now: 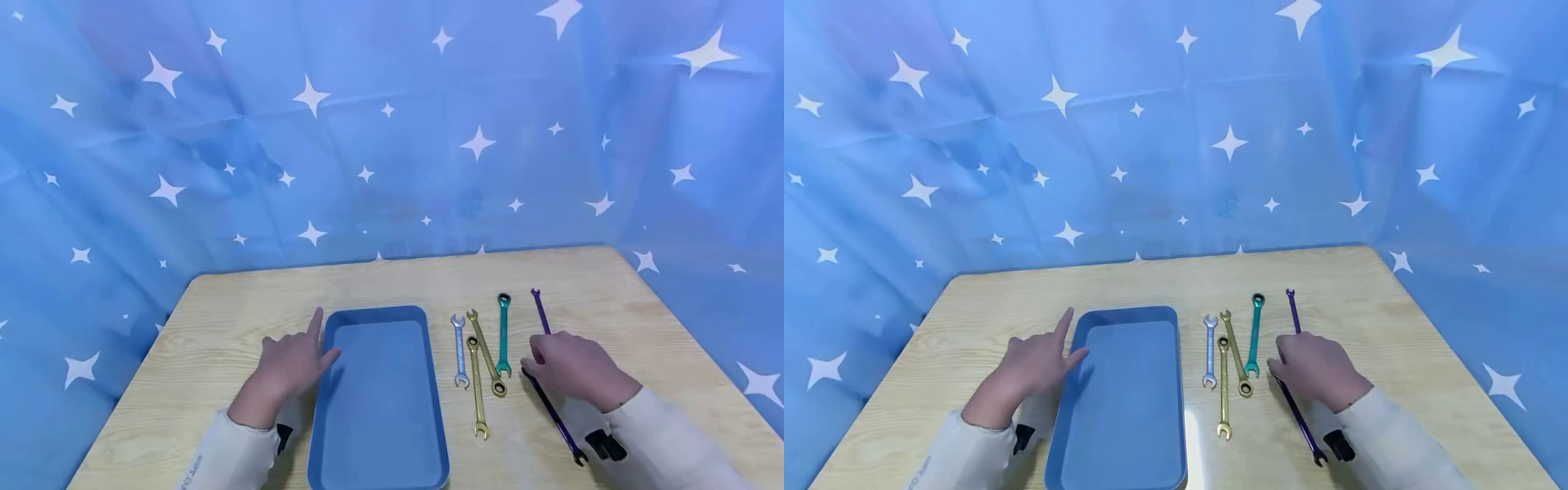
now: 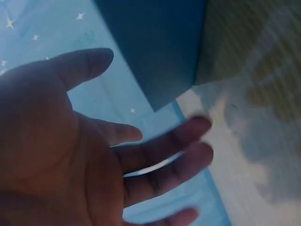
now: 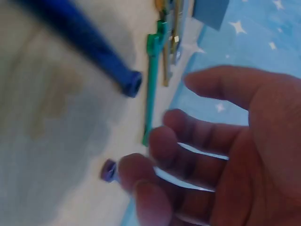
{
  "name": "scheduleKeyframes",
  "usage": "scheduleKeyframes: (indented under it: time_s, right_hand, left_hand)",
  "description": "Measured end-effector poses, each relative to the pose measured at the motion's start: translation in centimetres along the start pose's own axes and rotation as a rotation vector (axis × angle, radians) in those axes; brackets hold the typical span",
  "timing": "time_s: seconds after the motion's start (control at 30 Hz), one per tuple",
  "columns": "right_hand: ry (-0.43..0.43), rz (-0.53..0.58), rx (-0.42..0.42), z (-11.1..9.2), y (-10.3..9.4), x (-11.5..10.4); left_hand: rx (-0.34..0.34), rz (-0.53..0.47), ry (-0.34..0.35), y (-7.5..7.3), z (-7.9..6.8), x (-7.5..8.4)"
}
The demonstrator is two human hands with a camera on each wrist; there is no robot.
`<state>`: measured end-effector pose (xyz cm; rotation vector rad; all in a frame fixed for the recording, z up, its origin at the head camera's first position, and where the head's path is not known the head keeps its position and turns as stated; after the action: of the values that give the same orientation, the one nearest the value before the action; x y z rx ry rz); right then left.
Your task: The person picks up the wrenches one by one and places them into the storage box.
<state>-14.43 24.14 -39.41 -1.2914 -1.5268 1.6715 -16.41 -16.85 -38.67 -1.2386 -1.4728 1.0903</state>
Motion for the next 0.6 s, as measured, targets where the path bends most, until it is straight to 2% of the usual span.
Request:
scheduleKeyframes:
  time_s: [0.1, 0.23, 0.4, 0.6]
  right_hand:
    - [0.019, 0.024, -0.066, -0.1, 0.5, 0.6]
    - [0.057, 0.092, -0.153, -0.2, 1.3, 1.0]
    - [0.084, 0.153, -0.207, -0.1, 2.0, 1.5]
    - [0.012, 0.217, -0.209, -0.5, 2.5, 1.7]
  left_hand:
    - [-0.101, -0.083, -0.005, 0.6, 0.2, -0.6]
    - [-0.182, -0.215, -0.002, 1.4, 0.6, -0.8]
    - [-0.214, -0.310, -0.007, 1.9, 0.9, -0.7]
    - [-0.238, -0.387, 0.005, 2.2, 1.1, -0.6]
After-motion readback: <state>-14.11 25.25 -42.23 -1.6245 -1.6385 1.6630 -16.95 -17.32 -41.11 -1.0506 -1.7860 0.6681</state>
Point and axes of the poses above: each hand's wrist, its own z-axis towards the middle knuckle, its own y-axis out of the palm, x = y × z, the point moved 2 cm from there along z, towards the middle knuckle, and after that the axes turned 12 degrees about -y, right-handed, at the moved point
